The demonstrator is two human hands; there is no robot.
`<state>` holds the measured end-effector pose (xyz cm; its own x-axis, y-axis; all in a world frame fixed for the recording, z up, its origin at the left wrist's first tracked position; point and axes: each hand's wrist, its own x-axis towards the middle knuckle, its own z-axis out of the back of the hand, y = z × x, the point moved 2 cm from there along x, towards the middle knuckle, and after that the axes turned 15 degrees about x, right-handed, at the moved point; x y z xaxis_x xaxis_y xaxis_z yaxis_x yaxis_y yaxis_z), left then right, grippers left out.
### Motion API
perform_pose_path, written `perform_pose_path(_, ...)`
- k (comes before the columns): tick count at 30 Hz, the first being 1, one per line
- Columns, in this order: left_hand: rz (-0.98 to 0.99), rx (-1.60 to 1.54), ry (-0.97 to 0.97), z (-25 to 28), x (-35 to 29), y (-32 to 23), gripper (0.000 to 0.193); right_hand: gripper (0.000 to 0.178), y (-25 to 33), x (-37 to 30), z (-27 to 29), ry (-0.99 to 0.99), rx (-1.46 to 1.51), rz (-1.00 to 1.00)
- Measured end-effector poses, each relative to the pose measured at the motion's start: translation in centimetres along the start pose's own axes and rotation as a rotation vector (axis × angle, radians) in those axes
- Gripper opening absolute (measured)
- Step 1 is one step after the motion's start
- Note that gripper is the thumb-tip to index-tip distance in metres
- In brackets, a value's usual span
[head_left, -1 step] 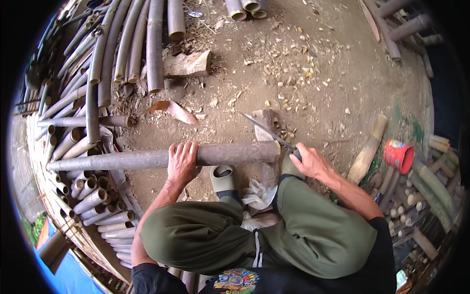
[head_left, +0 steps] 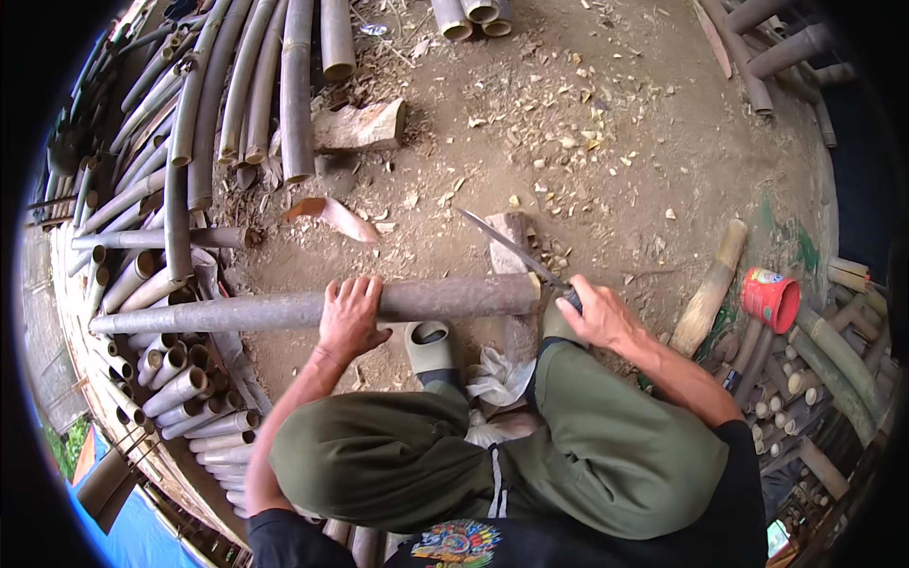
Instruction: The person sits on the ground and uses a knife to shave the outer layer off a long bamboo pole. They hold the pole with one hand and scrape the knife along its length, creating wood shavings. The person rotates the pole to work on different sides and occasionally moves the pole to a new position.
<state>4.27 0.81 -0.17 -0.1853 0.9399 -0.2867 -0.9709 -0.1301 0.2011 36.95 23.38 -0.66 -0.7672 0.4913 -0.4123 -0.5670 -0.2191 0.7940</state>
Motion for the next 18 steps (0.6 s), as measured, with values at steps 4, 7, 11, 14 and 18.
perform_pose_path(4,-0.139,-0.158,0.52,-0.4,3.0,2.8,0.078,0.033,7.5,-0.2,1.3,-0.191,0.183,0.466)
perform_pose_path(7,-0.111,-0.285,0.348,-0.6,2.3,2.5,0.061,0.03,4.5,-0.7,-0.2,-0.231,0.183,0.548)
perform_pose_path(11,-0.018,-0.126,0.009,-1.6,0.8,1.4,0.052,0.033,-2.4,0.0,-1.1,0.09,-0.083,-0.158)
perform_pose_path(14,0.006,-0.111,-0.007,-1.6,0.1,1.1,0.054,0.034,3.2,-0.5,-0.1,-0.007,0.089,0.122)
perform_pose_path(18,0.017,-0.093,-0.218,-1.5,-0.3,0.6,0.04,0.035,3.2,-0.3,-1.1,-0.174,0.135,0.484)
